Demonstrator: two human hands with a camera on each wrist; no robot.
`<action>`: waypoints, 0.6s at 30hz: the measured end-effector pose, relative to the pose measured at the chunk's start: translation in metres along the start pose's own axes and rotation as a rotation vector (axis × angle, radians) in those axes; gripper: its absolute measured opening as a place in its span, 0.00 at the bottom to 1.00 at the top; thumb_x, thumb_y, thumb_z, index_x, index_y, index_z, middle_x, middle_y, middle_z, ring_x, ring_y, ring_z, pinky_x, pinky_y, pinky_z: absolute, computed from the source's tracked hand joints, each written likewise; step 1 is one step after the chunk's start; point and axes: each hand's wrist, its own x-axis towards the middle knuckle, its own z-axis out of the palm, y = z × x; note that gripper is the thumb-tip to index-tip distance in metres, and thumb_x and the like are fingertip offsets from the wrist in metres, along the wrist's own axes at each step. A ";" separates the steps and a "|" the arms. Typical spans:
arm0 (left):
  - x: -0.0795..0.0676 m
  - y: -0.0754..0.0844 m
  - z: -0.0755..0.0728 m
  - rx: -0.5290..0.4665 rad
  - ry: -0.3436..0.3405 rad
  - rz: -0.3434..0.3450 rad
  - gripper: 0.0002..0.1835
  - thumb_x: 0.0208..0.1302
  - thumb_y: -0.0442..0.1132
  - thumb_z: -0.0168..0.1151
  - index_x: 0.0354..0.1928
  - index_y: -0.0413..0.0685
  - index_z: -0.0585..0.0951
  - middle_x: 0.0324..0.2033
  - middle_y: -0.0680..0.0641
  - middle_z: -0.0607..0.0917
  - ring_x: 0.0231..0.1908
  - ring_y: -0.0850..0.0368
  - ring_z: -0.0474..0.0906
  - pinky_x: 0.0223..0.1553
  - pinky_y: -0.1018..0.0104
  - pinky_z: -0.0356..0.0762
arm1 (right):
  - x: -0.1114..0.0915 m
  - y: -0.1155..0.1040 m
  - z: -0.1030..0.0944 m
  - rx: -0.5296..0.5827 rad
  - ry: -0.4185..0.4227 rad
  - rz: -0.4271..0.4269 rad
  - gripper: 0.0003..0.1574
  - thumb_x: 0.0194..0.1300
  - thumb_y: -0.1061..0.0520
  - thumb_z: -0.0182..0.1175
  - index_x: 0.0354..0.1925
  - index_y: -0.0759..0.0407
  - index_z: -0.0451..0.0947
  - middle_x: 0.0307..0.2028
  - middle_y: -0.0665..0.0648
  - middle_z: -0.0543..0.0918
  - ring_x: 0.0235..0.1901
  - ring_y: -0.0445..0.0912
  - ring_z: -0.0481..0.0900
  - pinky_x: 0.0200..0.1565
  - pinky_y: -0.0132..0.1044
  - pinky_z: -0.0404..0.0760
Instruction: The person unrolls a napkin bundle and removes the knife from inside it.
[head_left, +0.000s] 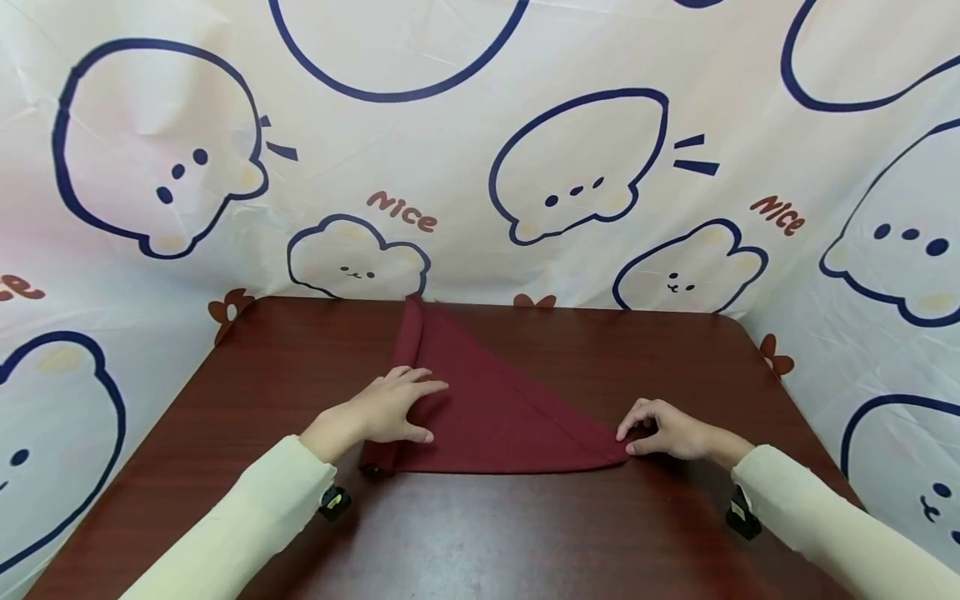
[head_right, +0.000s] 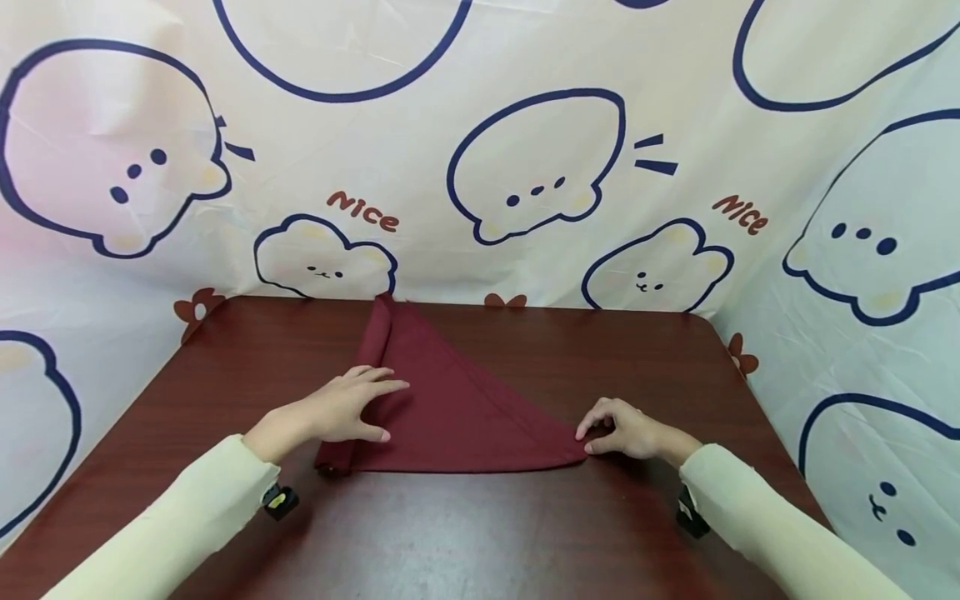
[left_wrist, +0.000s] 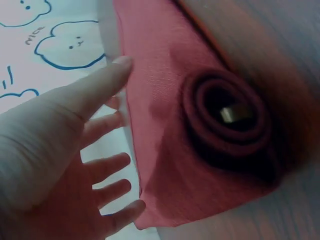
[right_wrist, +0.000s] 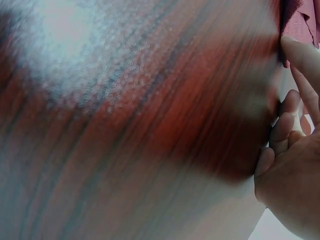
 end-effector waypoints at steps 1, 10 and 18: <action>0.000 -0.001 0.001 0.016 -0.009 -0.011 0.42 0.57 0.50 0.76 0.73 0.53 0.70 0.74 0.36 0.66 0.73 0.35 0.59 0.67 0.30 0.63 | 0.000 0.000 0.000 -0.001 0.002 -0.001 0.07 0.62 0.57 0.71 0.40 0.57 0.87 0.39 0.57 0.81 0.41 0.39 0.73 0.44 0.32 0.71; -0.005 -0.012 0.006 0.051 -0.058 -0.069 0.43 0.52 0.48 0.79 0.72 0.54 0.72 0.74 0.38 0.67 0.74 0.37 0.57 0.68 0.31 0.61 | -0.001 -0.001 0.001 -0.005 -0.001 0.009 0.08 0.61 0.56 0.72 0.40 0.55 0.87 0.39 0.56 0.81 0.40 0.36 0.72 0.43 0.32 0.70; -0.011 -0.023 0.006 0.047 -0.025 -0.068 0.43 0.52 0.49 0.80 0.71 0.54 0.73 0.73 0.38 0.67 0.73 0.36 0.58 0.66 0.31 0.64 | 0.000 -0.001 0.000 -0.009 -0.002 0.013 0.08 0.61 0.56 0.72 0.40 0.55 0.87 0.39 0.56 0.81 0.40 0.38 0.72 0.43 0.32 0.70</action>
